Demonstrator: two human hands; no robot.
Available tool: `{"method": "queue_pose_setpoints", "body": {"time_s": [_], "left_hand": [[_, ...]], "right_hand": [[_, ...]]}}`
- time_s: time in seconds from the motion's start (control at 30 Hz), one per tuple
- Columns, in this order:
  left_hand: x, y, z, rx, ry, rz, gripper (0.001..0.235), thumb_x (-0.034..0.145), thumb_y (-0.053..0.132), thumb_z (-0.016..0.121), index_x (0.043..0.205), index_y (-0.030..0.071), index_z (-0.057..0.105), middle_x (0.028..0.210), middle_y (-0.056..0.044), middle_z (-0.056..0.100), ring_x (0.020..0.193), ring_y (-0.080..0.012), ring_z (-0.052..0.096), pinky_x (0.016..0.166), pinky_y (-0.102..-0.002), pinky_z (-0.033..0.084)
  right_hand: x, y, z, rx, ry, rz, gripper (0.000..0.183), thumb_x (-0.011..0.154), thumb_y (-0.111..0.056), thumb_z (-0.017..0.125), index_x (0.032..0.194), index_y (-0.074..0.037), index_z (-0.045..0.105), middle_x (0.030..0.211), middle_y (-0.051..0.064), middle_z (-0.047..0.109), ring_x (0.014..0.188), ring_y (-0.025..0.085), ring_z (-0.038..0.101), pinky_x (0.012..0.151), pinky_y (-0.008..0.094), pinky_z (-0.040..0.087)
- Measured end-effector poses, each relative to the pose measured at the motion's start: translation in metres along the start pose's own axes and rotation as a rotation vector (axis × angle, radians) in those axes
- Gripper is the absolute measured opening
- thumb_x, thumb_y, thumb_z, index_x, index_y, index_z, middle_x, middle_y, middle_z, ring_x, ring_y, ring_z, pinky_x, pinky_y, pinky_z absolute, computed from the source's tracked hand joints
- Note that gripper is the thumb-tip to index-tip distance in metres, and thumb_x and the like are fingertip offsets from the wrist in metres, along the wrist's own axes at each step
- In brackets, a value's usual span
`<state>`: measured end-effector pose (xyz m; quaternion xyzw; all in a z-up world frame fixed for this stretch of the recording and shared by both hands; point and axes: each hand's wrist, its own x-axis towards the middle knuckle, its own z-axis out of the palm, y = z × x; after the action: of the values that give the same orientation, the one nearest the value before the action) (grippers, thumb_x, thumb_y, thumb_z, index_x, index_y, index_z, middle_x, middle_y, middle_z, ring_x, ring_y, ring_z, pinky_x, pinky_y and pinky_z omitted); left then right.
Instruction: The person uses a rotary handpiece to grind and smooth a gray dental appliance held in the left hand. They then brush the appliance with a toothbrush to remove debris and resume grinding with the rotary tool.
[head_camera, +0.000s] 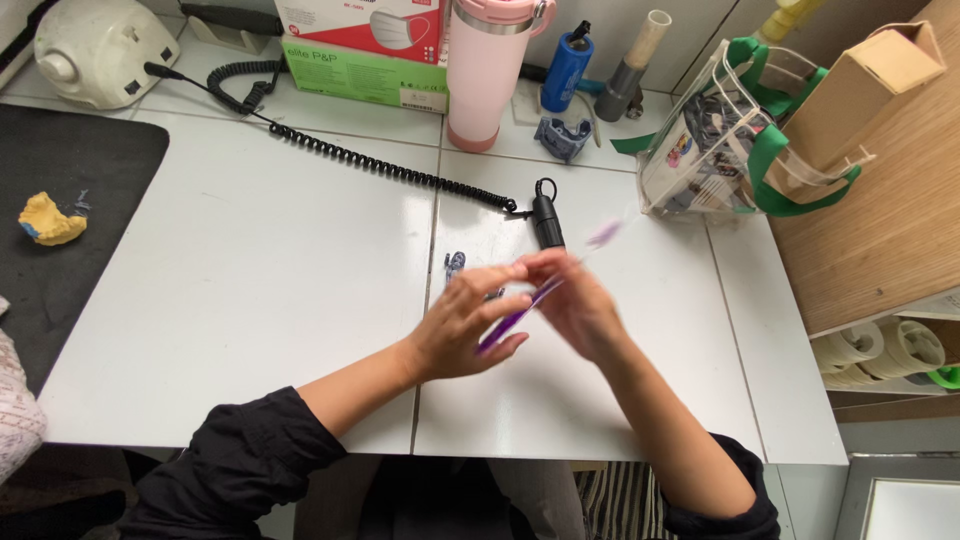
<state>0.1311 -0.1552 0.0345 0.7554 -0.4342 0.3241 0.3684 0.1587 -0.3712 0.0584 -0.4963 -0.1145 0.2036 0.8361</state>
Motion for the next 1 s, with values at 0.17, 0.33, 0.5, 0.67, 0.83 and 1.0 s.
{"method": "queue_pose_setpoints", "body": {"time_s": [0.17,0.33,0.5,0.67,0.83,1.0], "left_hand": [[-0.003,-0.027,-0.004,0.325,-0.199,-0.589,0.133,0.047,0.050,0.095,0.150,-0.003,0.029,0.156,-0.036,0.024,0.142,-0.0561,0.019,0.108,-0.078,0.004],[-0.008,-0.048,-0.009,0.166,-0.465,-0.826,0.103,0.059,0.045,0.092,0.139,0.004,0.041,0.142,-0.018,0.042,0.142,-0.0383,0.027,0.109,-0.070,0.008],[-0.002,-0.046,-0.015,0.116,-0.160,-0.774,0.083,0.068,0.040,0.086,0.136,0.006,0.050,0.126,-0.011,0.058,0.124,-0.0281,0.052,0.114,-0.047,0.027],[0.009,-0.033,-0.026,0.340,0.071,-0.534,0.079,0.073,0.038,0.085,0.136,0.003,0.051,0.126,-0.011,0.058,0.116,-0.0275,0.055,0.103,-0.043,0.031],[0.014,-0.024,-0.029,0.426,0.133,-0.534,0.075,0.070,0.039,0.086,0.129,0.007,0.053,0.118,-0.006,0.058,0.113,-0.0230,0.053,0.101,-0.045,0.028],[0.017,-0.020,-0.031,0.446,0.177,-0.507,0.075,0.070,0.037,0.087,0.130,0.007,0.053,0.118,-0.005,0.057,0.112,-0.0224,0.051,0.101,-0.044,0.026]], "right_hand": [[-0.007,-0.048,-0.024,0.172,-0.137,-0.272,0.023,0.118,-0.029,0.041,0.117,-0.012,0.057,0.079,-0.003,0.050,0.068,0.011,0.045,0.083,0.032,0.055],[-0.013,-0.051,-0.043,-0.138,-0.046,-0.338,0.011,0.110,-0.025,0.047,0.115,-0.017,0.053,0.083,0.003,0.054,0.058,0.006,0.042,0.048,0.017,0.040],[-0.015,-0.029,-0.020,-0.989,0.140,-0.262,0.026,0.101,-0.018,0.063,0.123,-0.007,0.072,0.077,0.003,0.058,0.059,0.008,0.050,0.051,0.024,0.043],[-0.014,-0.010,0.024,-1.228,0.055,-0.352,0.025,0.099,-0.018,0.065,0.118,-0.007,0.075,0.072,0.004,0.064,0.059,0.011,0.058,0.054,0.029,0.050],[-0.014,-0.008,0.034,-1.399,0.160,-0.413,0.024,0.099,-0.019,0.065,0.114,-0.003,0.074,0.072,0.009,0.064,0.054,0.016,0.056,0.053,0.033,0.049],[-0.018,-0.010,0.040,-1.317,0.124,-0.534,0.022,0.101,-0.019,0.065,0.111,-0.001,0.074,0.076,0.009,0.065,0.057,0.014,0.055,0.053,0.033,0.050]]}}
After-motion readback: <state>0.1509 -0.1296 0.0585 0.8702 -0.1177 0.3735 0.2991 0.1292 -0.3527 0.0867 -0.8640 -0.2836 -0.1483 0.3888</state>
